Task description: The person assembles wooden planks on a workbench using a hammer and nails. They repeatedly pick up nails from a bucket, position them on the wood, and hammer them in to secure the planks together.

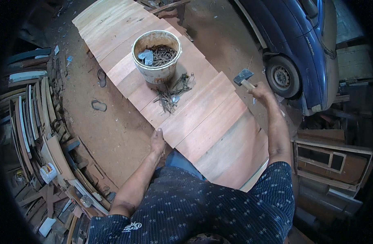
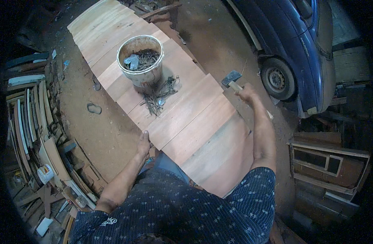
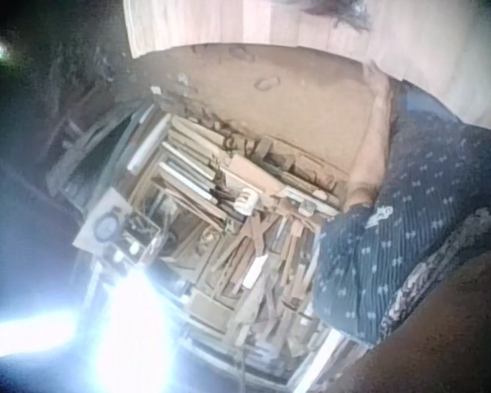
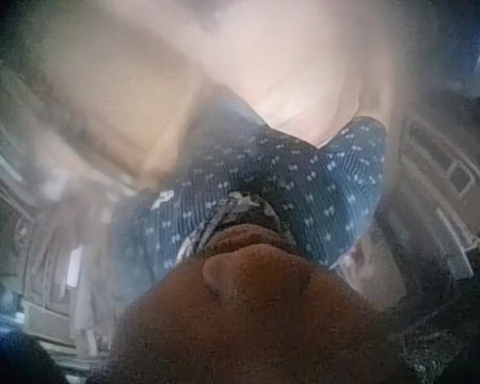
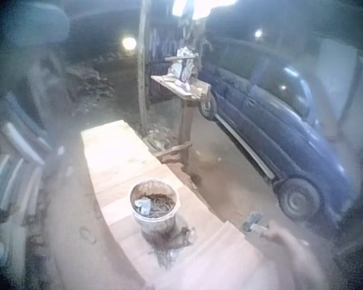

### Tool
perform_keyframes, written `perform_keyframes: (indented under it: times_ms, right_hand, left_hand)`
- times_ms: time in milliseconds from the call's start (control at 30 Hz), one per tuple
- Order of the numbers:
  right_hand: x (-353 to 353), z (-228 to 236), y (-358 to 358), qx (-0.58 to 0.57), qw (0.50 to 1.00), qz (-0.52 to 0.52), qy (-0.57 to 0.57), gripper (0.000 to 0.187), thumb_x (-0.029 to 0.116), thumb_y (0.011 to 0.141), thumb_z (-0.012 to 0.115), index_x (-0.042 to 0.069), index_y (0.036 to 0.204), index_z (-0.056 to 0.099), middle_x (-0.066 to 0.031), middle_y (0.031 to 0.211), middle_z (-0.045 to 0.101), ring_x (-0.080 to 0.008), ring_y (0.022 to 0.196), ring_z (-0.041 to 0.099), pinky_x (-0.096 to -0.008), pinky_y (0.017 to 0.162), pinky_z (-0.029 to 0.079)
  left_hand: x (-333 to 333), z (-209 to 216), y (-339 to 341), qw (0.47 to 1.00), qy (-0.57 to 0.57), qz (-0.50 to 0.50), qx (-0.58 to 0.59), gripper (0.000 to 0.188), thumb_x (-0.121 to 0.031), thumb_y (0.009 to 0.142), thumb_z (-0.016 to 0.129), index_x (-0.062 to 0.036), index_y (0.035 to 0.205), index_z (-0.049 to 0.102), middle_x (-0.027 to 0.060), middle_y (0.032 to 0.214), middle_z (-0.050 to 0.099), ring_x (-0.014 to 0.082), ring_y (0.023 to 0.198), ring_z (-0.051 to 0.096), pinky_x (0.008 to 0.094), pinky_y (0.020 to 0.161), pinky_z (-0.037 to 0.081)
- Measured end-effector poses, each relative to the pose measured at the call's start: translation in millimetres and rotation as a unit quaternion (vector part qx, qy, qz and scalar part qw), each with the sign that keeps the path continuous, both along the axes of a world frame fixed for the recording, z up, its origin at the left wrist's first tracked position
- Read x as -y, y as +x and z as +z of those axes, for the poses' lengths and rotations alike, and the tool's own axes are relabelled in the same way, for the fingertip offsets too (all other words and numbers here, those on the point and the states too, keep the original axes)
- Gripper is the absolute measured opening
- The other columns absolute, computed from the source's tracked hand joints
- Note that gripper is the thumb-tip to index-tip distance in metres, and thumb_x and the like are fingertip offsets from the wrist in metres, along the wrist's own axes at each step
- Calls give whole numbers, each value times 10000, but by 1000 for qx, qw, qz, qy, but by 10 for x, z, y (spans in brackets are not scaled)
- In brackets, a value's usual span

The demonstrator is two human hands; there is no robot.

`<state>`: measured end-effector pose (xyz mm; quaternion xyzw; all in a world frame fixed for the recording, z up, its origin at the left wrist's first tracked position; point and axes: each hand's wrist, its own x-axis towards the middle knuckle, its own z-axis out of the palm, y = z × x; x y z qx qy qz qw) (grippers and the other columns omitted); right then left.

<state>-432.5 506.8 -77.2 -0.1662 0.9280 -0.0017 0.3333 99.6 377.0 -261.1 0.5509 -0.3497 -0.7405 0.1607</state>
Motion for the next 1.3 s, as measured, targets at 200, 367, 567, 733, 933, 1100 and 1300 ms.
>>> perform_keyframes:
  times_ms: [200, 367, 567, 733, 933, 1100, 1300]
  right_hand:
    - [-265, -48, 46, -26, 999, 23, 29, 458, 285, 807, 821, -21, 1139, 745, -166, 919, 763, -256, 813, 732, -422, 751, 554]
    - [-342, 127, 137, 4, 1000, -6, 19, 453, 281, 814, 812, -38, 1127, 741, -153, 897, 754, -241, 799, 724, -412, 723, 554]
    - [-270, 272, 342, 57, 994, 29, 88, 445, 285, 816, 807, -31, 1123, 748, -114, 882, 743, -216, 767, 702, -384, 699, 535]
    - [-818, -155, 87, 2, 999, 33, 21, 427, 339, 824, 797, 1, 1084, 769, -122, 872, 749, -241, 754, 712, -418, 715, 551]
    - [-1091, 138, 41, 1, 998, -18, 65, 419, 355, 819, 801, 9, 1054, 778, -136, 883, 754, -250, 771, 721, -426, 730, 552]
    - [-1424, 157, 119, -26, 993, -5, 116, 383, 334, 823, 799, -4, 1003, 772, -138, 838, 746, -264, 749, 716, -425, 711, 547]
    - [-1776, 78, 270, 15, 994, -37, 99, 433, 344, 803, 800, 13, 1081, 772, -138, 899, 757, -260, 803, 729, -417, 760, 557]
  left_hand:
    - [31, 188, -137, 1000, 0, -13, 15, 431, -330, 1111, 470, -6, 1380, 560, 129, 1234, 676, 215, 1060, 667, 380, 873, 594]
    - [43, 356, -131, 998, 49, 2, 37, 435, -353, 1107, 480, -53, 1413, 558, 121, 1283, 664, 231, 1107, 676, 446, 874, 612]
    - [65, 404, -87, 997, 55, 22, 44, 430, -368, 1100, 500, -65, 1396, 571, 90, 1266, 675, 230, 1086, 684, 466, 870, 610]
    - [22, 263, -161, 999, 20, 7, 34, 413, -383, 1090, 519, -56, 1329, 600, 104, 1169, 698, 229, 981, 706, 414, 782, 625]
    - [-354, 593, 138, 972, 98, -192, 88, 390, -353, 1064, 589, 3, 1217, 635, 135, 1078, 714, 213, 885, 723, 346, 750, 628]
    - [-663, 441, 260, 970, 158, -184, 8, 314, -303, 1040, 646, 4, 1100, 674, 113, 1034, 730, 201, 849, 723, 314, 746, 620]
    - [-754, 422, 243, 977, 130, -171, 4, 289, -307, 1050, 629, -23, 1020, 669, 86, 968, 730, 167, 801, 704, 302, 733, 610]
